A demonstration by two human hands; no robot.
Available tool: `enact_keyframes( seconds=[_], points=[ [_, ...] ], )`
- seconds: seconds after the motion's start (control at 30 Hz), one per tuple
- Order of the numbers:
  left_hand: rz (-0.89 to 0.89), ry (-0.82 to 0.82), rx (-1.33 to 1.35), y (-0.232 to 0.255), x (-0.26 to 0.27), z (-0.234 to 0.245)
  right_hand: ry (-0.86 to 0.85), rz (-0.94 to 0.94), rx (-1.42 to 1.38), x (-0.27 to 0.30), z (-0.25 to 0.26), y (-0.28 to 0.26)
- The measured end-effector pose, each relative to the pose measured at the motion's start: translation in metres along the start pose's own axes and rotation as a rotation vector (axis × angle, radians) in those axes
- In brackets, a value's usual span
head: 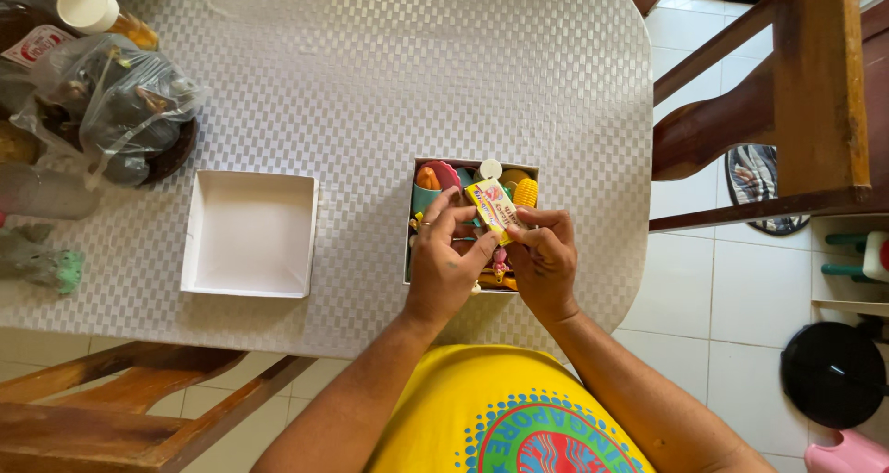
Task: The person retrieves a box from a shelf, places it on a table, and opens it. They then remove various small plastic toys, including miniature food items and kitchenware, one by one and arrange them on the table.
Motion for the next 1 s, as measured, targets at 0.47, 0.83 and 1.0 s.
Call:
enact_keyframes(
  seconds=[0.47, 0.83, 1.0],
  points=[
    [-0.115, -0.219, 0.239, -0.025, -0.012, 0.011, -0.038, -0.170, -0.424, 0.012, -0.007, 0.038],
    [-0.522, -0.309, -0.084, 0.018, 0.000, 0.008, -0.214, -0.319, -0.789, -0.004, -0.006, 0.042],
    [-0.458, -0.355, -0.186, 0.014, -0.003, 0.011, -0.450, -0.395, -0.637, -0.010, 0.002, 0.033]
  ],
)
Point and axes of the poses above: each hand's wrist, its own x-axis away from the middle knuckle, its own z-axis out of the back of the hand, y = z × x, the point moved 6 cm from there along -x, towards the middle knuckle, and after that the axes turned 2 degrees about -y, right-handed, at the moved point
